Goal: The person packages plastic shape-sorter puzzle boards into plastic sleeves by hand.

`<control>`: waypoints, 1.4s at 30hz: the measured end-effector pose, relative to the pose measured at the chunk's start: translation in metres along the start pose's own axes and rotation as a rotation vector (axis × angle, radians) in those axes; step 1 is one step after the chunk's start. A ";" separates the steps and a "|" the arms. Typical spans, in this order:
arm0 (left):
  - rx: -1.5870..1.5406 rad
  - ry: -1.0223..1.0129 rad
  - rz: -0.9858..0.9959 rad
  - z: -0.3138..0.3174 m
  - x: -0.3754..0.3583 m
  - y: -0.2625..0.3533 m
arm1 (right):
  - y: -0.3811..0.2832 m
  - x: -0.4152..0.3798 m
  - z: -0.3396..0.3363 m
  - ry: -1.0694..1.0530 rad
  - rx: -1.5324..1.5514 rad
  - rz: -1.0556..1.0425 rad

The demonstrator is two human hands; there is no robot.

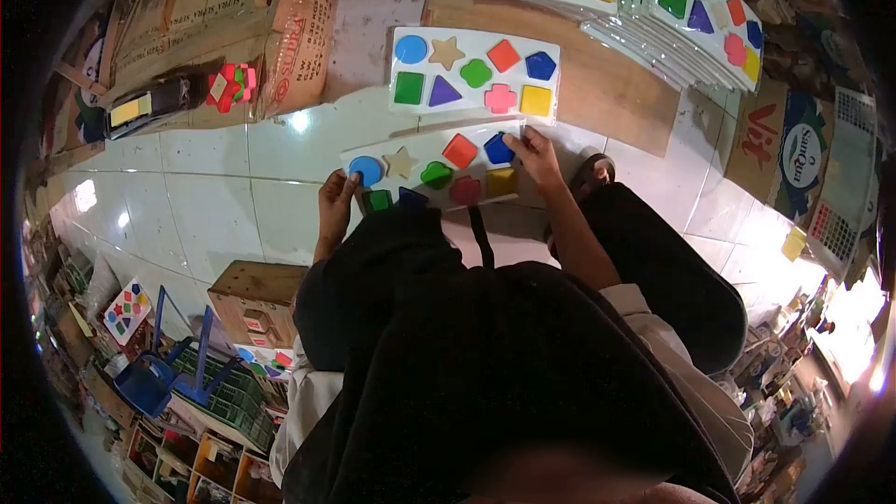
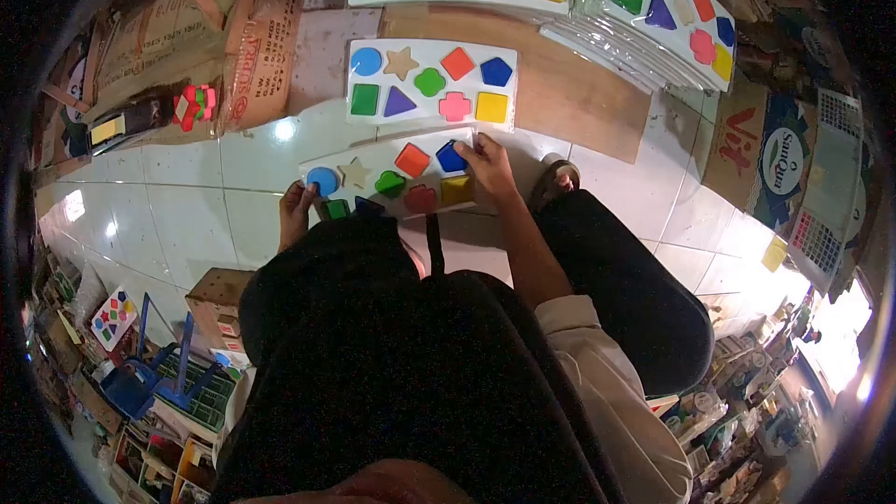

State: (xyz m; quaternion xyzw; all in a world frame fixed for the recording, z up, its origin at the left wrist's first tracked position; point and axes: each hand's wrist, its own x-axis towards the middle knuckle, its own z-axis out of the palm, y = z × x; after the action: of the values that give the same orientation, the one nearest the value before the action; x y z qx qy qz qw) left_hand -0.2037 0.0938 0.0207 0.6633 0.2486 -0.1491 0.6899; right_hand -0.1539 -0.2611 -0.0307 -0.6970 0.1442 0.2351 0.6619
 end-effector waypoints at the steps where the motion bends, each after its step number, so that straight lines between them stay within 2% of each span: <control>1: 0.001 -0.007 -0.034 0.008 0.007 0.009 | -0.013 0.004 0.000 0.004 0.002 -0.008; 3: 0.177 0.043 0.110 0.025 0.030 0.026 | -0.042 0.007 -0.005 0.133 0.034 -0.067; 4: 0.086 0.102 0.158 0.042 0.046 0.036 | -0.055 0.011 -0.013 0.058 0.057 -0.044; 5: 0.181 0.111 0.168 0.049 0.062 0.047 | -0.052 0.018 -0.020 0.090 0.164 -0.046; 6: 0.299 0.159 0.249 0.060 0.080 0.057 | -0.057 0.026 -0.026 0.146 0.131 -0.074; 7: 0.505 0.147 0.220 0.055 0.105 0.050 | -0.062 0.036 -0.032 0.203 0.098 -0.103; 8: 0.572 0.158 0.168 0.068 0.116 0.062 | -0.051 0.052 -0.045 0.348 -0.213 -0.103; 9: 0.633 0.163 0.270 0.076 0.128 0.061 | -0.059 0.058 -0.046 0.424 -0.211 -0.043; 11: 0.510 0.085 0.443 0.088 0.150 0.051 | -0.052 0.073 -0.051 0.531 -0.253 -0.113; 12: 0.509 0.083 0.447 0.091 0.155 0.049 | -0.053 0.074 -0.050 0.535 -0.253 -0.115; 14: 0.792 0.116 0.448 0.095 0.165 0.045 | -0.057 0.079 -0.046 0.631 -0.422 -0.124; 15: 0.791 0.114 0.453 0.096 0.168 0.045 | -0.051 0.084 -0.047 0.635 -0.421 -0.128; 17: 0.944 0.064 0.317 0.095 0.176 0.045 | -0.034 0.096 -0.049 0.732 -0.554 -0.229; 18: 0.943 0.062 0.327 0.092 0.180 0.043 | -0.038 0.096 -0.049 0.739 -0.552 -0.234; 20: 0.988 0.290 0.660 0.088 0.186 0.041 | -0.048 0.094 -0.053 0.874 -0.783 -0.380; 21: 0.881 0.284 0.784 0.093 0.178 0.069 | -0.061 0.097 -0.058 0.889 -0.782 -0.390; 23: 0.614 0.217 0.616 0.104 0.182 0.112 | -0.090 0.098 -0.066 0.903 -0.161 -0.360; 24: 0.613 0.217 0.621 0.110 0.186 0.134 | -0.102 0.107 -0.073 0.911 -0.009 -0.386; 25: 0.355 0.113 0.480 0.116 0.193 0.156 | -0.120 0.107 -0.073 0.912 -0.007 -0.387; 26: 0.099 0.011 0.337 0.121 0.202 0.168 | -0.141 0.107 -0.072 0.865 0.227 -0.332; 27: 0.098 0.013 0.344 0.127 0.211 0.173 | -0.155 0.110 -0.072 0.808 0.458 -0.278; 32: 0.106 -0.135 0.212 0.136 0.218 0.189 | -0.152 0.124 -0.085 0.725 0.542 -0.289; 34: 0.038 -0.190 0.115 0.131 0.208 0.188 | -0.140 0.112 -0.095 0.395 0.628 -0.338; 35: 0.037 -0.194 0.116 0.126 0.197 0.183 | -0.133 0.098 -0.096 0.398 0.627 -0.340; 37: -0.394 -0.271 -0.020 0.110 0.172 0.168 | -0.127 0.061 -0.089 0.081 0.701 -0.325; 38: -0.379 -0.251 -0.046 0.099 0.160 0.156 | -0.126 0.053 -0.089 0.080 0.699 -0.328; 39: -0.364 -0.230 -0.076 0.086 0.148 0.141 | -0.124 0.046 -0.091 0.018 0.767 -0.229; 40: -0.385 -0.298 -0.058 0.074 0.138 0.123 | -0.122 0.042 -0.091 -0.044 0.835 -0.126; 41: -0.405 -0.366 -0.043 0.065 0.126 0.109 | -0.125 0.044 -0.086 -0.042 0.836 -0.119; 42: -0.389 -0.302 -0.065 0.061 0.107 0.103 | -0.134 0.047 -0.078 0.065 0.753 -0.104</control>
State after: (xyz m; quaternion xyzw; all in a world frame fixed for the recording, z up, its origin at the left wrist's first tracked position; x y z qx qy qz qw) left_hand -0.0507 0.0545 0.0492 0.4797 0.1878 -0.2179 0.8289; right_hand -0.0350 -0.3217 0.0608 -0.4186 0.2056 0.1095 0.8778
